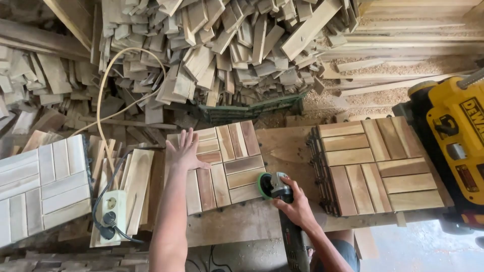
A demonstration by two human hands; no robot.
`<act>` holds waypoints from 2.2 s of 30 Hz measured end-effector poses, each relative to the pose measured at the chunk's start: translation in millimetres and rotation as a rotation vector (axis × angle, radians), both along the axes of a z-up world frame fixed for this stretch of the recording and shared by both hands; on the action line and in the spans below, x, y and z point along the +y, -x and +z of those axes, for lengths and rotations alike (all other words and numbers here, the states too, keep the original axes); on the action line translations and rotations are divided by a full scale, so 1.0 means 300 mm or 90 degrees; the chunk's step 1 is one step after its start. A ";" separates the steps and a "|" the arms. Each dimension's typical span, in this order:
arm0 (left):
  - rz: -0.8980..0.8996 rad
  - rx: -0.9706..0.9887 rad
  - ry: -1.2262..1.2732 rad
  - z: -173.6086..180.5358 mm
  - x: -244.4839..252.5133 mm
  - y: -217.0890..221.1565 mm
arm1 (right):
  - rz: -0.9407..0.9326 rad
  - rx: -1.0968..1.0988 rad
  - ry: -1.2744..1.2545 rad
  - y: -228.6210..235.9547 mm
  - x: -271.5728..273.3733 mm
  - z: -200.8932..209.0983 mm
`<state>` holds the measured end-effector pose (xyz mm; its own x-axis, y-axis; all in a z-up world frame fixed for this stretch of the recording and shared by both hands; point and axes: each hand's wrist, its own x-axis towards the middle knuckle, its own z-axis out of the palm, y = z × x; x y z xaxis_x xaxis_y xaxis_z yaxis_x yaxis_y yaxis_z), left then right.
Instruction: Sanding the surface of wooden floor or wall tiles using a handheld power sander to achieve a smooth finish.
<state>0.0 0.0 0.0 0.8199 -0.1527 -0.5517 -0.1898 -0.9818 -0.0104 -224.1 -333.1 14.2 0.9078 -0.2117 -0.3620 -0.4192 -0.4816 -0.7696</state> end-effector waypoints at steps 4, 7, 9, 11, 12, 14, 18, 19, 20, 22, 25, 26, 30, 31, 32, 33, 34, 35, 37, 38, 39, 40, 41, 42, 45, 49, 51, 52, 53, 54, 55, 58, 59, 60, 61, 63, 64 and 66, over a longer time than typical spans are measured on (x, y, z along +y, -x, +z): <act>-0.061 0.023 -0.070 0.086 -0.011 -0.038 | 0.001 -0.011 0.014 -0.009 -0.003 -0.014; -0.013 0.038 0.002 0.074 0.021 -0.019 | -0.029 0.044 0.006 -0.011 0.011 -0.016; 0.059 -0.009 0.147 0.019 0.042 -0.005 | -0.002 -0.018 0.032 -0.007 0.004 -0.053; 0.100 -0.012 0.168 0.049 0.032 0.032 | 0.003 -0.009 0.043 -0.032 0.003 -0.018; 0.143 -0.020 0.190 0.067 0.030 0.059 | 0.009 -0.004 0.053 -0.040 0.004 0.000; 0.187 -0.042 0.165 0.037 0.030 0.120 | 0.017 0.005 0.061 -0.082 -0.015 0.028; 0.317 -0.121 0.122 -0.053 0.001 0.285 | 0.019 -0.020 0.091 -0.158 -0.050 0.055; 0.315 -0.122 0.121 -0.082 -0.016 0.332 | 0.017 -0.020 0.089 -0.172 -0.059 0.063; 0.342 -0.142 0.081 -0.110 -0.032 0.378 | 0.031 -0.020 0.097 -0.186 -0.066 0.072; 0.385 -0.167 0.040 -0.207 -0.062 0.473 | 0.062 -0.026 0.105 -0.239 -0.087 0.071; 0.382 -0.396 0.002 -0.345 -0.091 0.657 | 0.091 -0.064 0.145 -0.281 -0.082 0.057; 0.350 -0.533 -0.031 -0.339 -0.116 0.730 | 0.097 -0.055 0.151 -0.287 -0.073 0.078; 0.319 -0.565 -0.081 -0.365 -0.186 0.947 | 0.166 0.013 0.169 -0.344 0.012 0.175; 0.329 -0.562 -0.086 -0.343 -0.209 0.970 | 0.177 0.015 0.168 -0.352 0.045 0.190; 0.383 -0.441 0.025 -0.320 -0.229 0.991 | 0.209 0.022 0.188 -0.360 0.082 0.206; 0.434 -0.320 0.136 -0.296 -0.243 1.004 | 0.241 0.027 0.207 -0.372 0.123 0.222; 0.444 -0.320 0.131 -0.337 -0.245 1.011 | 0.251 0.027 0.206 -0.391 0.164 0.203; 0.398 -0.365 0.062 -0.378 -0.250 1.009 | 0.290 0.017 0.226 -0.412 0.200 0.187; 0.355 -0.404 -0.009 -0.435 -0.245 0.994 | 0.334 0.009 0.247 -0.443 0.287 0.178; 0.341 -0.371 0.062 -0.452 -0.234 0.981 | 0.380 -0.015 0.266 -0.453 0.337 0.184; 0.326 -0.339 0.136 -0.467 -0.229 0.958 | 0.425 -0.041 0.287 -0.469 0.383 0.196; 0.329 -0.338 0.137 -0.395 -0.225 0.946 | 0.428 -0.041 0.288 -0.486 0.425 0.190; 0.359 -0.219 0.177 -0.324 -0.223 0.932 | 0.443 -0.020 0.258 -0.508 0.468 0.182; 0.386 -0.100 0.218 -0.254 -0.219 0.918 | 0.457 0.002 0.228 -0.527 0.512 0.173; 0.399 -0.013 0.271 -0.098 -0.203 0.905 | 0.470 -0.013 0.269 -0.602 0.625 0.112; 0.408 0.052 0.266 -0.108 -0.206 0.886 | 0.492 -0.023 0.305 -0.667 0.733 0.038; 0.416 0.099 0.249 -0.105 -0.206 0.868 | 0.509 -0.087 0.309 -0.713 0.770 -0.017; 0.415 0.102 0.248 -0.115 -0.209 0.877 | 0.508 -0.084 0.308 -0.722 0.776 -0.039; 0.413 0.095 0.247 -0.124 -0.210 0.874 | 0.505 -0.065 0.312 -0.741 0.786 -0.055; 0.411 0.088 0.245 -0.134 -0.211 0.872 | 0.502 -0.046 0.315 -0.760 0.795 -0.071; 0.409 0.090 0.244 -0.139 -0.211 0.872 | 0.501 -0.044 0.314 -0.758 0.798 -0.065; 0.411 0.095 0.236 -0.167 -0.213 0.870 | 0.483 -0.004 0.298 -0.775 0.797 -0.081; 0.422 0.084 0.251 -0.186 -0.213 0.867 | 0.488 0.005 0.295 -0.798 0.794 -0.107; 0.433 0.072 0.266 -0.205 -0.213 0.864 | 0.493 0.015 0.292 -0.821 0.791 -0.134; 0.433 0.075 0.266 -0.205 -0.212 0.859 | 0.493 0.017 0.292 -0.834 0.790 -0.137; 0.425 0.061 0.276 -0.208 -0.210 0.861 | 0.511 0.028 0.284 -0.848 0.786 -0.151; 0.425 0.067 0.275 -0.206 -0.212 0.880 | 0.512 0.034 0.283 -0.834 0.776 -0.162; 0.429 0.073 0.274 -0.190 -0.209 0.864 | 0.520 0.040 0.257 -0.858 0.768 -0.148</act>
